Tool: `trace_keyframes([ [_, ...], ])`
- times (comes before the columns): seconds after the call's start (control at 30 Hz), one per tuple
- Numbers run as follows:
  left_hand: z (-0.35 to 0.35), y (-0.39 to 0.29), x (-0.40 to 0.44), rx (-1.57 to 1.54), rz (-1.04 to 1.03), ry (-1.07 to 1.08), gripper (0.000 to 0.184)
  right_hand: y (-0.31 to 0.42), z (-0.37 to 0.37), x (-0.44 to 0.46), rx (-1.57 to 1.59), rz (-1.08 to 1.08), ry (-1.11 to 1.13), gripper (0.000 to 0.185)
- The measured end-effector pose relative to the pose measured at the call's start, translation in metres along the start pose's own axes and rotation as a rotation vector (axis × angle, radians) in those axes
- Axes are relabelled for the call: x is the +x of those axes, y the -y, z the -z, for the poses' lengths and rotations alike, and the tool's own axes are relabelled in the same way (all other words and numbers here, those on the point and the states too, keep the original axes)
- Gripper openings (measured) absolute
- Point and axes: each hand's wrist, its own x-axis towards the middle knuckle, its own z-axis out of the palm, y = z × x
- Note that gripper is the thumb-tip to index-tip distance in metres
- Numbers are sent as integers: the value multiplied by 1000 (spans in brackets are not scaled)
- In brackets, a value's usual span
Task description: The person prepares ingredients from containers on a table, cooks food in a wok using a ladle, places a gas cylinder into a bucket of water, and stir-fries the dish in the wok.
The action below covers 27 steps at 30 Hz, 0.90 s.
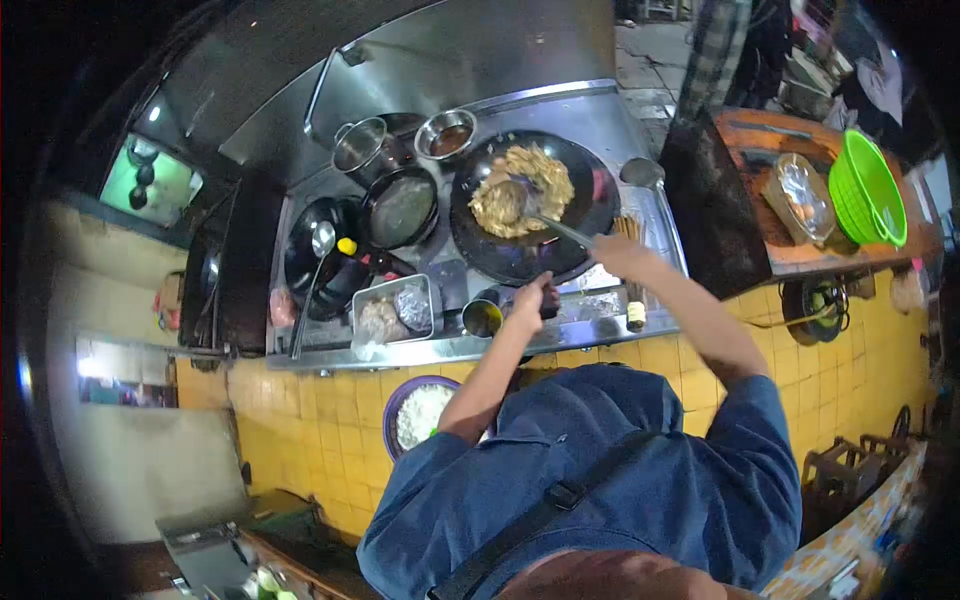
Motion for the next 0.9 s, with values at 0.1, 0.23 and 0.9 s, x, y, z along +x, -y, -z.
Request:
trace_keyframes([
  [0.1, -80, -21, -129, -316, 139, 230, 19, 37, 90, -66, -201, -140, -42, 23],
  [0.23, -62, -48, -139, -304, 260, 297, 17, 50, 88, -91, -405, -90, 40, 33],
  [0.9, -44, 26, -158, 157, 59, 88, 17, 19, 53, -104, -224, -385, -160, 51],
])
